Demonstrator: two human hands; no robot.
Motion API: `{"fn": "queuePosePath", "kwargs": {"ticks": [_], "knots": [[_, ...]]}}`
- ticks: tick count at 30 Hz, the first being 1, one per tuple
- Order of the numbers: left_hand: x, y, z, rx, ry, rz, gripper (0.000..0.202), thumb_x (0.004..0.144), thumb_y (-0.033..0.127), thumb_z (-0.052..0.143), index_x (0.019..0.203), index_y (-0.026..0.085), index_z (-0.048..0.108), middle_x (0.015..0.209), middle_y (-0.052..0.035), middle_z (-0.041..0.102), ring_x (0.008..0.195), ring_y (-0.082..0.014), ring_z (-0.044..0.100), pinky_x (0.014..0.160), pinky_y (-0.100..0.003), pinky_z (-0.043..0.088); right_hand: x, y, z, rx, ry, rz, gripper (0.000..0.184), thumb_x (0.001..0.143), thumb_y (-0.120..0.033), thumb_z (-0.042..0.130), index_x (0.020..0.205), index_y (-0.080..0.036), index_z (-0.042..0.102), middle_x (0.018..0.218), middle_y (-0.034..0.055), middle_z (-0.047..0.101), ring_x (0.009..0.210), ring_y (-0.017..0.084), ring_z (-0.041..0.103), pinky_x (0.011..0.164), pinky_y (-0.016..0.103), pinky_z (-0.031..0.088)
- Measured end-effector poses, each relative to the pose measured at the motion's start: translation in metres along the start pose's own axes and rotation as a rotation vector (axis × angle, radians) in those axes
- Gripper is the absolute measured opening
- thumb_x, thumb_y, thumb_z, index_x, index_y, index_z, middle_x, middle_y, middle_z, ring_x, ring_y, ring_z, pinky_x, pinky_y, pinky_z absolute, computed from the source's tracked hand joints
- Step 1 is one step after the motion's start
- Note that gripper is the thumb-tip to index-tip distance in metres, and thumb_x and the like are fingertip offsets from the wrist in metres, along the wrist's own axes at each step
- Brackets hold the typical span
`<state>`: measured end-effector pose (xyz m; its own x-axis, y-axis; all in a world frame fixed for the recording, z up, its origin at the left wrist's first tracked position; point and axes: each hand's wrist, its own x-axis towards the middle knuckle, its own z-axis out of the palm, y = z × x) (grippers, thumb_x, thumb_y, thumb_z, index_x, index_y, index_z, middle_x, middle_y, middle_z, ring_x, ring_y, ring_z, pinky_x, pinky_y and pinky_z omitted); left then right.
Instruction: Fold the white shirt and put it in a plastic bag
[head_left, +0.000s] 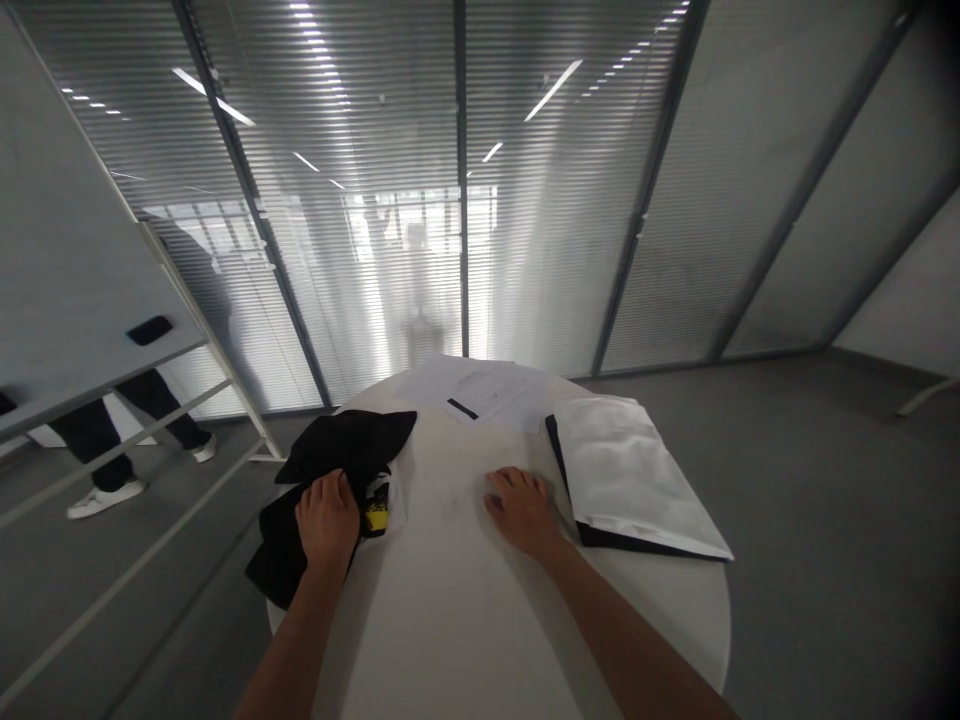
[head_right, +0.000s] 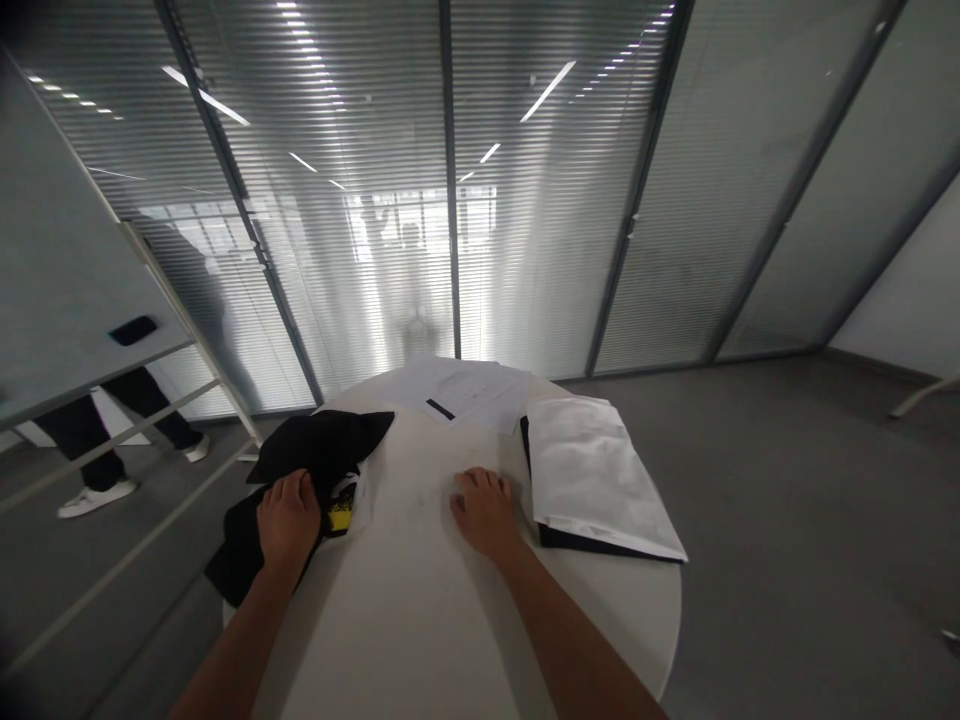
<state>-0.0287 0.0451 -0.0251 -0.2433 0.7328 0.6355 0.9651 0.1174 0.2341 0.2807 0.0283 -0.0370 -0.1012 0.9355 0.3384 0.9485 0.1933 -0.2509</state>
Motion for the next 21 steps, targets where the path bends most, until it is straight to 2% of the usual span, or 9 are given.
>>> {"fn": "queuePosePath", "kwargs": {"ticks": [5,14,17,19,21], "knots": [[0.002,-0.003,-0.001,-0.052,0.032,-0.028,0.036,0.098,0.03,0.031,0.107,0.011,0.061,0.1,-0.014,0.067,0.096,-0.0271,0.061,0.081,-0.036,0.041,0.001,0.001,0.001,0.003,-0.004,0.002,0.032,0.091,-0.032,0.047,0.119,-0.025,0.061,0.122,0.0089,0.059,0.114,0.026,0.049,0.098,0.044,0.029],[0.002,-0.001,0.001,-0.07,-0.003,-0.024,0.035,0.098,0.031,0.032,0.106,0.013,0.062,0.099,-0.0144,0.066,0.099,-0.0282,0.06,0.085,-0.038,0.041,0.001,0.002,0.002,-0.009,-0.007,-0.006,0.033,0.091,-0.032,0.046,0.12,-0.024,0.061,0.122,0.0096,0.06,0.114,0.026,0.05,0.098,0.044,0.029],[0.019,-0.002,-0.006,-0.139,0.009,-0.045,0.035,0.097,0.03,0.032,0.106,0.012,0.06,0.102,-0.0153,0.066,0.1,-0.0284,0.061,0.084,-0.037,0.043,0.001,0.002,0.001,-0.002,-0.014,-0.001,0.033,0.091,-0.033,0.045,0.12,-0.025,0.061,0.122,0.0097,0.06,0.114,0.026,0.05,0.098,0.044,0.029],[0.041,-0.001,-0.017,-0.193,0.015,-0.087,0.034,0.097,0.031,0.032,0.109,0.013,0.059,0.102,-0.0149,0.066,0.095,-0.0282,0.062,0.079,-0.037,0.045,0.001,0.002,0.0,0.005,-0.021,0.001,0.034,0.091,-0.033,0.045,0.121,-0.025,0.06,0.123,0.0095,0.06,0.114,0.026,0.05,0.098,0.044,0.03],[0.071,0.001,-0.031,-0.227,0.004,-0.131,0.033,0.096,0.032,0.034,0.109,0.014,0.059,0.094,-0.0128,0.067,0.084,-0.0274,0.063,0.074,-0.037,0.046,0.002,0.002,-0.001,0.009,-0.029,0.0,0.034,0.091,-0.033,0.046,0.121,-0.025,0.06,0.123,0.0092,0.06,0.114,0.026,0.05,0.098,0.044,0.03]]}}
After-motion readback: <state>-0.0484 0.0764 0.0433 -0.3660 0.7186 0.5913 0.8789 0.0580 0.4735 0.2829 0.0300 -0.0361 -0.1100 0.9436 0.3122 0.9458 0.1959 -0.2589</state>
